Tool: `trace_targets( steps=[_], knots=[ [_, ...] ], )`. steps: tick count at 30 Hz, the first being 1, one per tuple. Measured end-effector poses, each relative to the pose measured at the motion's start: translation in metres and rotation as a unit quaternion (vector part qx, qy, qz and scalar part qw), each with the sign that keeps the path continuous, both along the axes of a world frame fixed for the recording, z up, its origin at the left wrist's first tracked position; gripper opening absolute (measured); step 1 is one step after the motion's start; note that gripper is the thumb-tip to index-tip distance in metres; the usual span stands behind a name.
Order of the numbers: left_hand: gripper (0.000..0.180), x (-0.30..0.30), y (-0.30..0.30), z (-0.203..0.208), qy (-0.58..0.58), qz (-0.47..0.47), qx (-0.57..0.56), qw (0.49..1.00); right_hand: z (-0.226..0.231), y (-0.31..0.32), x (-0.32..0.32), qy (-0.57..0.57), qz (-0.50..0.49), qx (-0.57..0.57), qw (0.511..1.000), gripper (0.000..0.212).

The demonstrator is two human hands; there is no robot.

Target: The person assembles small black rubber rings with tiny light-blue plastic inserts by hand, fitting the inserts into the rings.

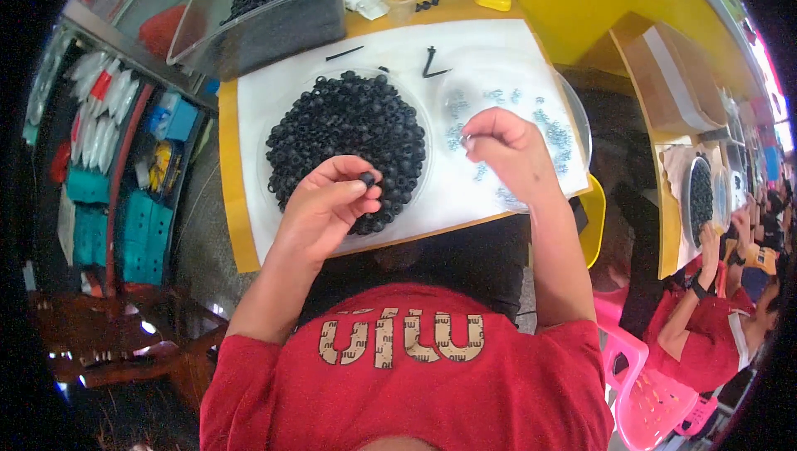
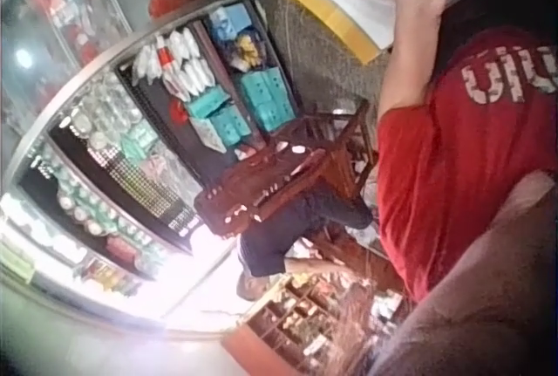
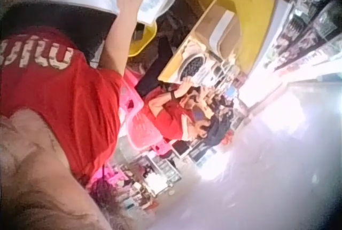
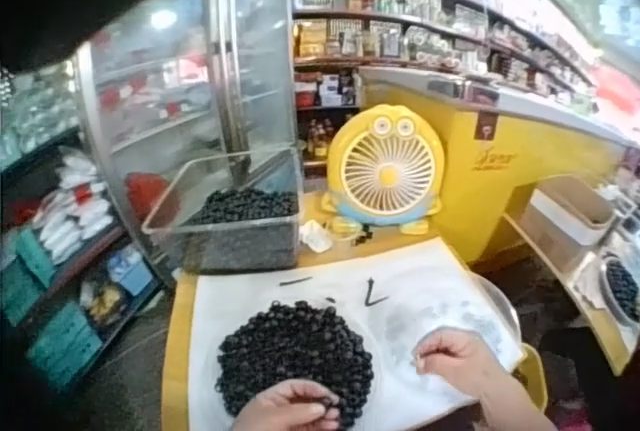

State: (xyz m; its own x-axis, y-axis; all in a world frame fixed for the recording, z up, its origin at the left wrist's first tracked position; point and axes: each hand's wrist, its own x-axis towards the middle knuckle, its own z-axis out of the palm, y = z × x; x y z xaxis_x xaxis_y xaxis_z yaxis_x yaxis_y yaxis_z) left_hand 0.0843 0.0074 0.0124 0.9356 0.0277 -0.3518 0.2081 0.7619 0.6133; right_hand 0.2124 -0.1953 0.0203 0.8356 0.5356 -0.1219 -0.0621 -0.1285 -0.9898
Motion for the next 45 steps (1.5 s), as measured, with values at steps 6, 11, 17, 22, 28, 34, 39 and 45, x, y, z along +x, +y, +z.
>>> trace_targets(
  steps=[6, 11, 17, 22, 28, 34, 39, 45],
  knots=[
    [0.015, 0.0, -0.003, -0.005, 0.01, 0.005, -0.032, 0.999, 0.025, 0.039, -0.04, -0.234, 0.143, -0.094, 0.957, 0.01],
    [0.014, -0.002, -0.004, -0.005, 0.002, 0.001, -0.039, 0.999, 0.024, 0.052, -0.048, -0.35, 0.155, -0.149, 0.912, 0.008],
    [0.013, -0.006, -0.012, -0.007, -0.004, 0.0, 0.088, 0.996, 0.026, 0.06, -0.057, -0.458, 0.177, -0.247, 0.836, 0.006],
    [0.014, -0.005, -0.016, -0.006, -0.003, 0.039, 0.018, 0.999, 0.024, 0.06, -0.06, -0.452, 0.12, -0.216, 0.857, 0.009],
    [0.02, -0.002, -0.023, -0.008, -0.021, 0.071, 0.084, 0.994, 0.026, 0.067, -0.068, -0.502, 0.092, -0.252, 0.822, 0.013],
    [0.023, 0.004, -0.025, -0.01, -0.02, 0.09, 0.115, 0.989, 0.019, 0.069, -0.065, -0.492, 0.061, -0.262, 0.828, 0.012],
    [0.021, 0.007, -0.024, -0.013, -0.016, 0.072, 0.182, 0.981, 0.02, 0.071, -0.066, -0.491, 0.057, -0.263, 0.828, 0.01],
    [0.016, 0.008, -0.026, -0.011, -0.039, 0.061, 0.162, 0.984, 0.02, 0.068, -0.068, -0.502, 0.084, -0.265, 0.819, 0.021]
  ],
)
